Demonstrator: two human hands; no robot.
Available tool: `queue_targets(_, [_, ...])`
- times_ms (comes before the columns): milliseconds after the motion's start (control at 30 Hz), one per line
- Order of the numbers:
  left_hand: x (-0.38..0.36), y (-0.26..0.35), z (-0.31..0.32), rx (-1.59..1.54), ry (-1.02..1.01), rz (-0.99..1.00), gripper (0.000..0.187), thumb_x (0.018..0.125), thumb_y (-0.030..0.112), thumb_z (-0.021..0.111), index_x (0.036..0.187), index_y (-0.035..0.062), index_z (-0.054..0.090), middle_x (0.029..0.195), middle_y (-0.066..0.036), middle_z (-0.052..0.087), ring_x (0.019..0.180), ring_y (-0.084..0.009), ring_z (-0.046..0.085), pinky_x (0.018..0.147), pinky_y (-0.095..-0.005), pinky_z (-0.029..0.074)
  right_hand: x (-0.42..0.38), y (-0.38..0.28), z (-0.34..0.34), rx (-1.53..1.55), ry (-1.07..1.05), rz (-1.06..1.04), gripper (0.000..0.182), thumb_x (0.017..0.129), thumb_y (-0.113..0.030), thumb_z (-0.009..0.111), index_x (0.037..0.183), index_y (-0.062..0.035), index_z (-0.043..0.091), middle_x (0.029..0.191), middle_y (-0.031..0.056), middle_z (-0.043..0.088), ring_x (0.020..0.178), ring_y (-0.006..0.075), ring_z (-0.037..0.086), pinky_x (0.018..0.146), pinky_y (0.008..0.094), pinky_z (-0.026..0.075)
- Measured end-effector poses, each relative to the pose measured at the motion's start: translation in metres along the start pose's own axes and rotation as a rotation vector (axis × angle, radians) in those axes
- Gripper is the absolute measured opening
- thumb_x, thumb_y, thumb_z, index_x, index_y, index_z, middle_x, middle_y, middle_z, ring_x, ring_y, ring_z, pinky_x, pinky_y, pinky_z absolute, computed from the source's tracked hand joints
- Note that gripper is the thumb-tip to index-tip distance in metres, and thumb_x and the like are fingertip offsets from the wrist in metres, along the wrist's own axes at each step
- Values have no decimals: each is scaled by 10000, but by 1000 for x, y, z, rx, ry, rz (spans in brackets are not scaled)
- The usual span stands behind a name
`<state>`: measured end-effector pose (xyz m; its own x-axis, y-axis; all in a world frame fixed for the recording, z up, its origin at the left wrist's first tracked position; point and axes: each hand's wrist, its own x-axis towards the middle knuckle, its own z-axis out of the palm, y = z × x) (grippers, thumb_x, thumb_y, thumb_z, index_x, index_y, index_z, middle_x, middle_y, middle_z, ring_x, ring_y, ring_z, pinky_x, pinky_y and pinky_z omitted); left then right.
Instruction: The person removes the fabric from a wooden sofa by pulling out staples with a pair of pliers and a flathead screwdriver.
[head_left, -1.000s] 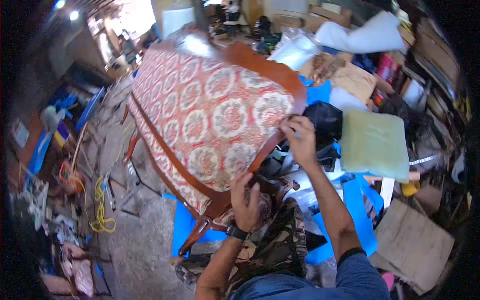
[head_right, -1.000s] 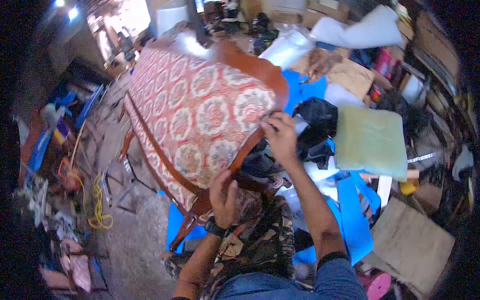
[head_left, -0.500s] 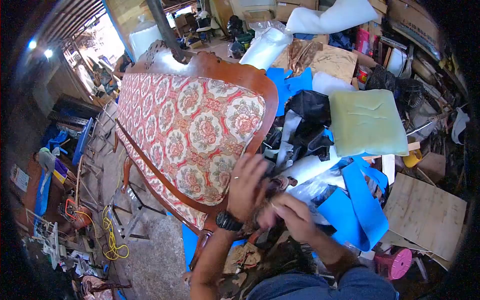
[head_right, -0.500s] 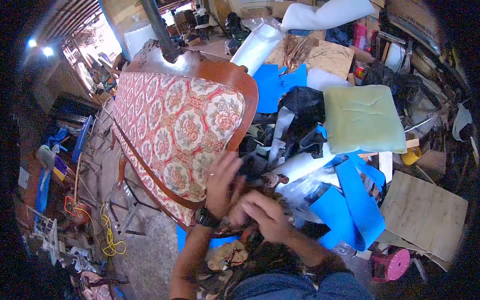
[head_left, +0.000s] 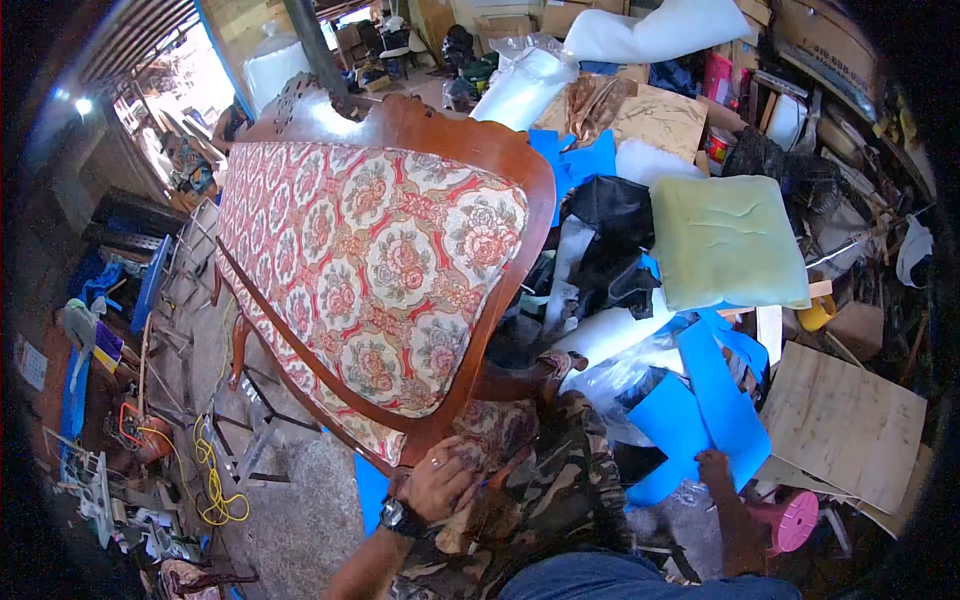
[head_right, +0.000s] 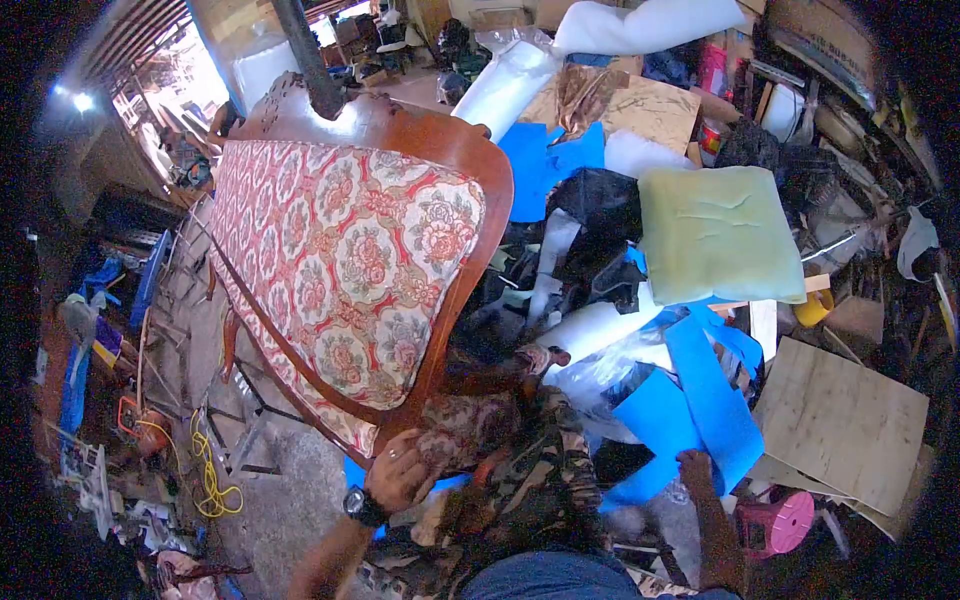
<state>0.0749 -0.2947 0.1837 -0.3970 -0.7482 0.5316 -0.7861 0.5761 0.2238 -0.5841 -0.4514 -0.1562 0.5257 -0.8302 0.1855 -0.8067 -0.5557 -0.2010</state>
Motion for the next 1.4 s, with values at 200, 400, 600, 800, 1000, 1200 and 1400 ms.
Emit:
queue_targets(200, [-33,23,23,-77,76,-272,174,828,-11,759,803,29,591,796,-155,570,860,-418,626,834,-518,534,145,-123,-3,600,50,384,126,949,-135,662,976,-14,682,834,152,688,723,343,640,673,462,503])
queue_targets(400, [-20,36,37,-149,249,-385,141,864,-14,715,808,-1,586,851,-182,609,858,-456,617,824,-526,518,279,-287,-96,1060,126,261,123,1097,-112,504,1189,-47,555,855,93,669,674,134,579,566,334,487])
queue_targets(600, [5,85,40,-200,367,-572,192,882,-13,686,758,15,543,775,-141,562,752,-371,603,934,-512,542,377,-381,-195,1285,413,10,70,1090,-54,524,1125,7,531,878,86,684,769,120,646,707,288,541])
queue_targets(800, [17,98,44,-307,381,-508,104,943,-1,597,845,-32,608,804,-171,591,784,-368,611,990,-568,523,455,-403,-219,1358,632,-64,97,1039,-71,656,1012,12,612,809,36,681,736,85,636,662,256,521])
queue_targets(1000, [22,103,38,-291,419,-565,165,957,39,602,799,-3,583,777,-156,587,735,-363,601,988,-563,513,478,-407,-215,956,866,-60,161,970,-130,744,927,-25,630,744,188,701,622,277,726,555,387,519])
queue_targets(1200, [20,98,38,-306,408,-579,233,956,23,626,741,29,539,752,-136,579,707,-344,597,980,-542,501,485,-412,-211,935,913,-60,171,976,-137,729,899,-33,617,725,184,697,653,352,723,557,421,521])
queue_targets(1400, [16,96,40,-306,375,-637,225,950,22,627,745,29,535,767,-127,581,713,-337,592,979,-540,501,481,-412,-215,951,886,-62,166,978,-127,725,908,-32,609,715,187,689,633,350,714,548,429,511])
